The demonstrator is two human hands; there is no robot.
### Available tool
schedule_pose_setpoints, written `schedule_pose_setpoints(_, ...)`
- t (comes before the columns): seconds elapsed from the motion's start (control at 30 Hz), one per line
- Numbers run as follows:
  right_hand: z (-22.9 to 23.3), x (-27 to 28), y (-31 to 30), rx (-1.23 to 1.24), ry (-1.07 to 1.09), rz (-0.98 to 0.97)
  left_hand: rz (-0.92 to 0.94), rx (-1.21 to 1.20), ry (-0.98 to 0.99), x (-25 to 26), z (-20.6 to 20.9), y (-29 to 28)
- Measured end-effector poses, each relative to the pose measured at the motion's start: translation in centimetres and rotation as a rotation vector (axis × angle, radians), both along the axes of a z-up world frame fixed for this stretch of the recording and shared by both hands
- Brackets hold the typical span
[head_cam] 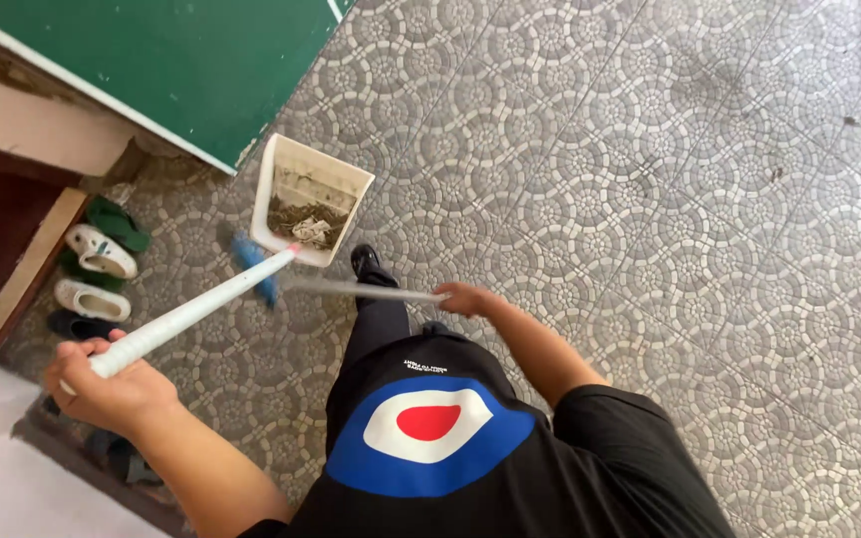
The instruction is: The person sweeps debris on a patterned tile floor using a blue broom and a white dustpan, gathering the debris into the dustpan and moving across the room. The person repeatedly sweeps small patches and transfers the collected debris into the dustpan.
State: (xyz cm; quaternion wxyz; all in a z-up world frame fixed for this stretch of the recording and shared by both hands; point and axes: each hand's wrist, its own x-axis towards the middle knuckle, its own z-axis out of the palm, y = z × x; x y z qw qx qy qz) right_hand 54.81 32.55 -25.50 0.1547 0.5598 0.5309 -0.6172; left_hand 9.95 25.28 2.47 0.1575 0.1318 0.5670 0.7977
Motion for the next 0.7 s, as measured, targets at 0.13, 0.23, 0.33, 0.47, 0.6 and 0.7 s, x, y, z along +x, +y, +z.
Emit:
schedule_pose_setpoints(0.13, -13.7, -7.7, 2.9, 0.127, 0.196, 0.079, -0.035, -0.010, -0.022, -0.9, -2.3, 8.0)
schedule_pose_setpoints(0.23, -16.4, -9.7, 5.7, 0.222, 0.102, 0.324, -0.109, -0.124, 0.005, -3.5, -3.8, 14.1)
schedule_pose_setpoints(0.33, -21.4, -4.2, 8.6, 0.273, 0.075, 0.327, -0.115, -0.076, -0.021, -7.0, -5.7, 21.5)
schedule_pose_setpoints(0.47, -8.5, 6.3, 10.1, 0.008, -0.341, -0.718, -0.177, -0.171, -0.067, -10.1, -6.3, 27.9)
schedule_pose_setpoints(0.6, -7.3, 16.1, 15.3, 0.133, -0.821, -0.486, -0.181, -0.161, -0.112, -11.1, -5.3, 33.1)
schedule_pose_setpoints(0.7, 0.5, 11.1, 21.2, 0.181, -0.753, -1.139, -0.103, -0.196, -0.111, -10.0, -4.0, 36.0)
